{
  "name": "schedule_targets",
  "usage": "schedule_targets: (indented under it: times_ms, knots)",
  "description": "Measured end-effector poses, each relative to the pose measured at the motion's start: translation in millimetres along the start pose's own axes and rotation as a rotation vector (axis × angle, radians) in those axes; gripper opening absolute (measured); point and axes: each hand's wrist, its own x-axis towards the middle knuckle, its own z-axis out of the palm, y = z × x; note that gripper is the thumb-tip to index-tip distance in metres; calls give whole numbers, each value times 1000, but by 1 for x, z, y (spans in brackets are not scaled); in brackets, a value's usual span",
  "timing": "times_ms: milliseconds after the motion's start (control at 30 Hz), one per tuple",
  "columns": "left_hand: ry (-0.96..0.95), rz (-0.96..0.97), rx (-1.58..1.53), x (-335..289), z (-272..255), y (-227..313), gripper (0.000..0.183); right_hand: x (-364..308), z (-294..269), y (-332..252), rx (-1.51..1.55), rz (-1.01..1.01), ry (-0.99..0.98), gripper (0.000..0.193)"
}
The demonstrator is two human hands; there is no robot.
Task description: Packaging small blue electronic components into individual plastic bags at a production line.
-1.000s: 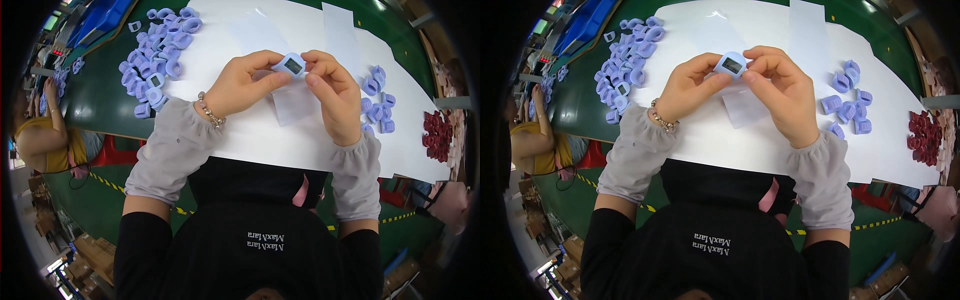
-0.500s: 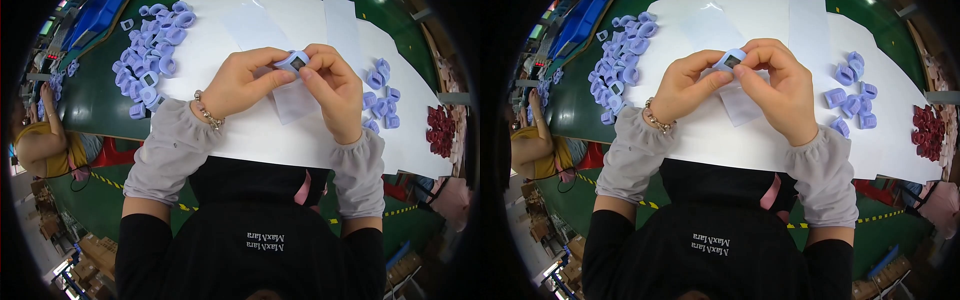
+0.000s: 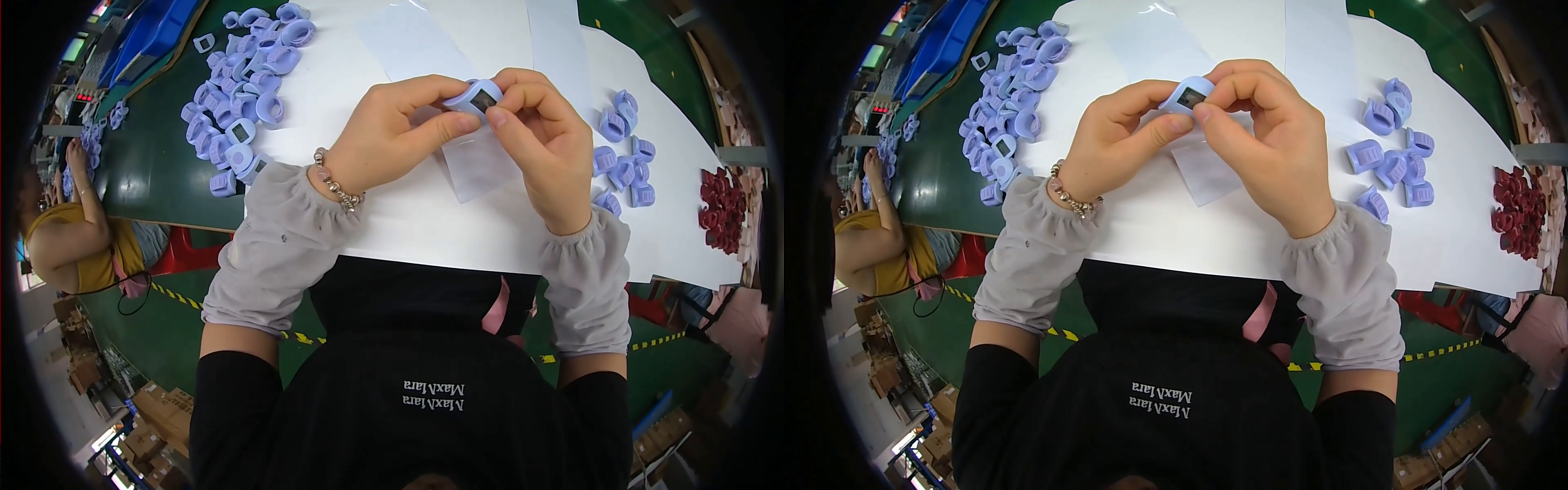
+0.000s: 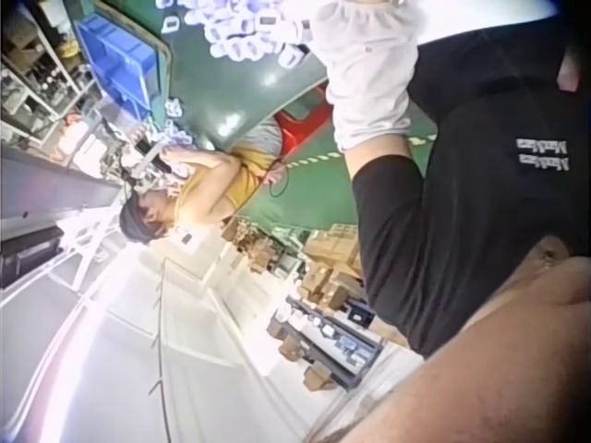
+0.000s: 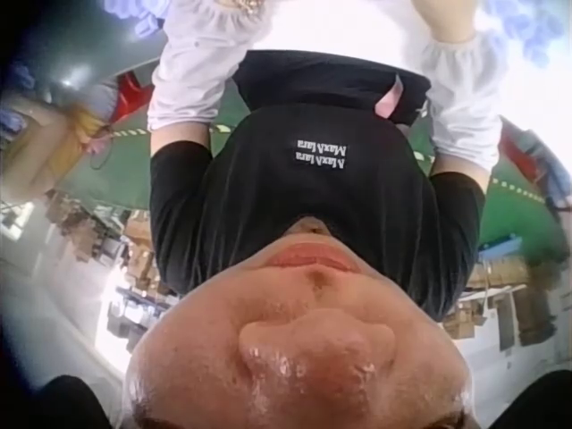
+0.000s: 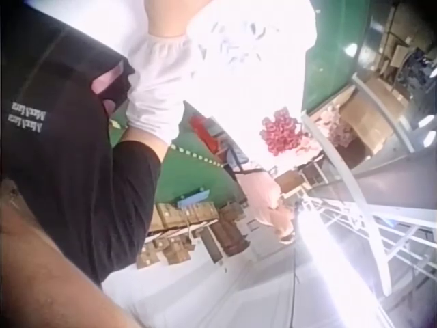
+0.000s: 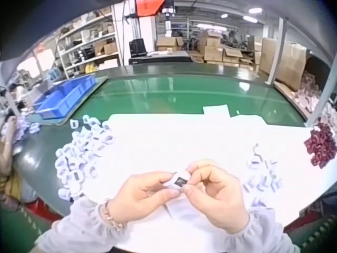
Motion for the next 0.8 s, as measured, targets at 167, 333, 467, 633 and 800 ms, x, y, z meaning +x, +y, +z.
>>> schedule_targets:
  times_ms: [167,333,467,633,800]
  knots:
    - [7,28,24,0,0,-1,27,0,0,1,-27,-11,1,6]
    - [-11,8,29,1,0,1,27,1,-2,7,-101,-73,-4,9]
    - [-25,-21,2,1,0,1,27,-1,-3,1,-210,-43,24,16]
    - [-114,-124,37,-3,-6,7,29,-2,2,-12,-58,186,-48,27]
    - [-20,131,149,-7,2,14,24,-16,-12,-15,-424,132,-28,24]
